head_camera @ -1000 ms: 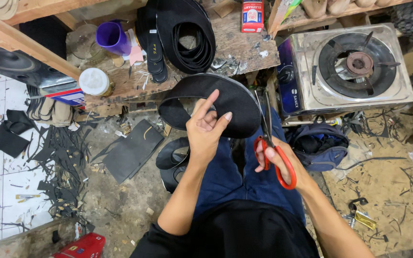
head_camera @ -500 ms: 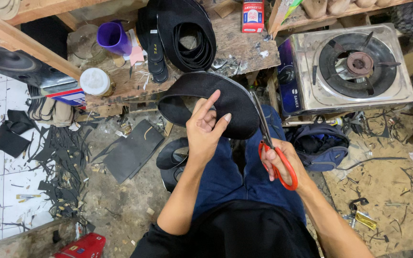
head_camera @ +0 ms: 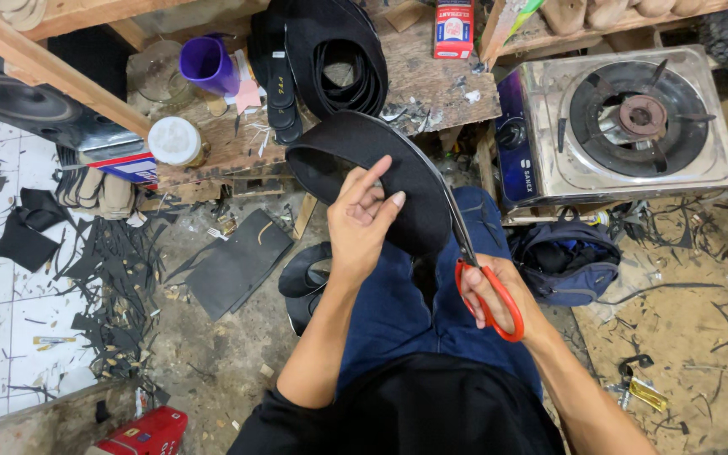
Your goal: The person sits on the floor and uses red-handled scissors to trim the edges of black shoe insoles. They repeatedly pick up insoles from a nearby shelf, cut along the edges, and place the trimmed pieces back on the shelf.
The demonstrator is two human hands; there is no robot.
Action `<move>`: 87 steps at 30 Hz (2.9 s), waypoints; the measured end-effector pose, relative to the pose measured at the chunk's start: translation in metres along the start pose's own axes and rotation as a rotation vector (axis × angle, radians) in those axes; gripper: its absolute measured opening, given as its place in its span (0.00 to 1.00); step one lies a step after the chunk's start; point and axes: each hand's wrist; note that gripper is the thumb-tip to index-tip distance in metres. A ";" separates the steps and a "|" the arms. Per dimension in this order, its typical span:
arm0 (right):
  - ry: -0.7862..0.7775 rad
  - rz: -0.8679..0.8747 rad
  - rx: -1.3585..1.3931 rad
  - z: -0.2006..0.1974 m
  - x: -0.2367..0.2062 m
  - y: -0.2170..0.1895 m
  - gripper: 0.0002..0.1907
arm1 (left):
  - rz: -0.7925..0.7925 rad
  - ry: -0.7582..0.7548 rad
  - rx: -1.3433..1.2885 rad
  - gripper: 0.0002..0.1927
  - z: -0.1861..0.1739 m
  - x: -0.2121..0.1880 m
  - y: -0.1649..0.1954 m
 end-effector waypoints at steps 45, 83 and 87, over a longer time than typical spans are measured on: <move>0.049 -0.232 -0.098 0.007 0.010 -0.006 0.32 | -0.116 -0.151 0.020 0.29 0.023 -0.020 0.003; 0.204 -0.191 0.442 -0.057 0.008 0.010 0.26 | 0.167 0.004 0.633 0.25 -0.010 -0.026 0.012; 0.209 -0.160 0.671 -0.076 0.012 0.015 0.23 | 0.169 -0.191 0.795 0.17 -0.017 -0.027 0.006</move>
Point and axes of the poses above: each hand's wrist, its own x-axis towards the middle knuckle, its own z-axis out of the palm, y = z × x, and after that the axes turned 8 degrees about -z, right-handed
